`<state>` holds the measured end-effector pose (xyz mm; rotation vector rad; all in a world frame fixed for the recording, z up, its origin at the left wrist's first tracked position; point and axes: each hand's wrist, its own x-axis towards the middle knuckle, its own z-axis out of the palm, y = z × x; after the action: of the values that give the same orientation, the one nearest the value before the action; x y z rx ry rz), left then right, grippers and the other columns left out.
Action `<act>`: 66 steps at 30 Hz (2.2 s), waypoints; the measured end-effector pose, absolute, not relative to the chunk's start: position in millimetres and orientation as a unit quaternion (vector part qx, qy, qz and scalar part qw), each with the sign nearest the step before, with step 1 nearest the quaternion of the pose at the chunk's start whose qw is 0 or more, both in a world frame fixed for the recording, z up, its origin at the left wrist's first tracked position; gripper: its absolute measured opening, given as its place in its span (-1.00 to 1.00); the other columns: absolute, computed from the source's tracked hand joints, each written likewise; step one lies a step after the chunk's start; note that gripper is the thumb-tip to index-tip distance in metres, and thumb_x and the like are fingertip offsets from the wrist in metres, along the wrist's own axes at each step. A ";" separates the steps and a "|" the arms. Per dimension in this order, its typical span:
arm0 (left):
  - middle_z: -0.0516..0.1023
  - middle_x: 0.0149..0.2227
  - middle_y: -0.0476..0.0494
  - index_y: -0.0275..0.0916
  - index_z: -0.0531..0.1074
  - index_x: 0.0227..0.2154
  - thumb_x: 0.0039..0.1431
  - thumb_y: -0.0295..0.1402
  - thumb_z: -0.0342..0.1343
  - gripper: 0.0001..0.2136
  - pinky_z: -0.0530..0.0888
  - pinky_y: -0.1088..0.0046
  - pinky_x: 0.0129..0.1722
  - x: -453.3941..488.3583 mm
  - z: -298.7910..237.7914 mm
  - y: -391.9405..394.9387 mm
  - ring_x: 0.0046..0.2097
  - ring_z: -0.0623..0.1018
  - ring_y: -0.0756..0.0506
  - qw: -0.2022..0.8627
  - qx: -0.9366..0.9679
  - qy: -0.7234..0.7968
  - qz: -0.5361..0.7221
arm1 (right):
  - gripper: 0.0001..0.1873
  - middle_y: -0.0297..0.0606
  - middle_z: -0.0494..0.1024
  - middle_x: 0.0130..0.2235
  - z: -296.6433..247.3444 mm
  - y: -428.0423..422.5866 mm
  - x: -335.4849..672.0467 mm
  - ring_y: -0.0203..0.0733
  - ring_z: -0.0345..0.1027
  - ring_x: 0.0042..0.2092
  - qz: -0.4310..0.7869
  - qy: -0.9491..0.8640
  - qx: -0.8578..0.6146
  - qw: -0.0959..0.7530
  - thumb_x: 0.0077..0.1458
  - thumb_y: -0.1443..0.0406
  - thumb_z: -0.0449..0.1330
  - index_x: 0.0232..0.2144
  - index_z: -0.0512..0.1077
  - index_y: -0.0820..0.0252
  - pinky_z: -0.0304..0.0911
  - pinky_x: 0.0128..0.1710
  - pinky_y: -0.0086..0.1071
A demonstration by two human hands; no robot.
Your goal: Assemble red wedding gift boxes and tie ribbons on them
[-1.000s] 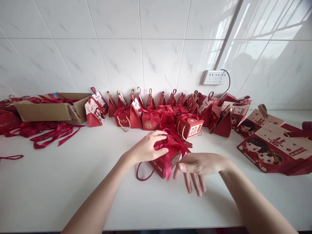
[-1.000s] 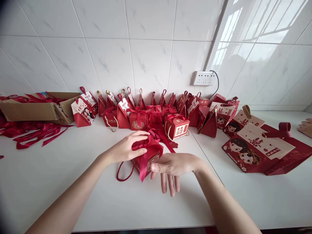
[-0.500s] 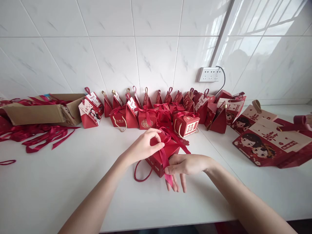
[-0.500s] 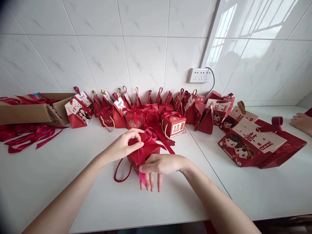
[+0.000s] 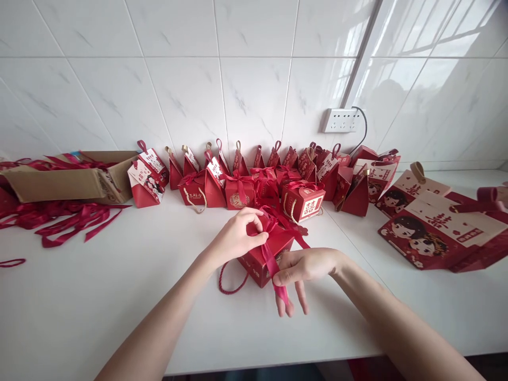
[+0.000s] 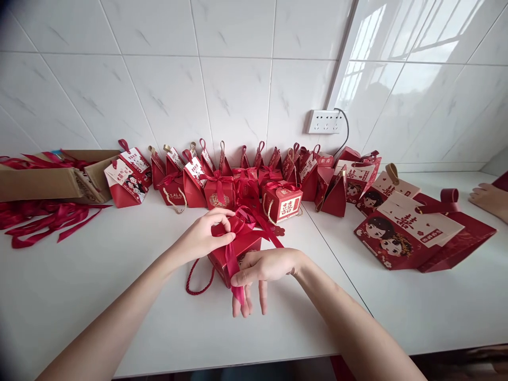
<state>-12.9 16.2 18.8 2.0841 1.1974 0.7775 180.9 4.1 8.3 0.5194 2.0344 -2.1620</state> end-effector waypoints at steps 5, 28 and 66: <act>0.37 0.09 -0.06 -0.19 0.30 -0.51 0.04 -0.24 0.13 -0.83 0.29 0.21 0.14 -13.4 17.7 17.2 0.13 0.38 -0.18 0.301 0.789 0.445 0.297 | -0.11 0.00 0.56 -0.45 9.7 21.0 217.6 -0.19 0.46 -0.46 -0.684 0.669 0.290 0.036 -0.04 -0.33 -0.10 -0.43 0.53 0.41 0.39 -0.59 -0.42; 0.42 0.05 -0.09 -0.15 0.52 -0.13 0.19 -0.30 -0.01 -0.73 0.38 0.31 0.09 -14.8 14.8 17.1 0.07 0.42 -0.14 0.199 0.844 0.411 0.279 | -0.65 -0.37 0.37 -0.60 10.2 28.2 223.9 -0.31 0.36 -0.46 -0.637 0.639 0.386 -0.192 -0.10 0.13 0.29 -0.61 0.26 0.23 0.25 -0.58 -0.51; 0.35 -0.34 0.00 -0.20 0.31 -0.49 0.07 -0.15 0.07 -0.78 0.29 0.46 -0.40 -28.1 39.5 9.0 -0.40 0.36 0.00 0.273 0.829 0.449 0.192 | -0.68 -0.16 0.35 -0.02 14.3 22.1 216.6 -0.16 0.31 -0.08 -0.488 0.745 0.348 -0.292 0.03 0.10 0.24 -0.51 0.34 0.24 0.23 -0.14 -0.33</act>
<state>-28.1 9.0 39.5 2.2311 1.2081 0.5160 216.6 22.1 14.3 1.3603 2.9105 -1.9036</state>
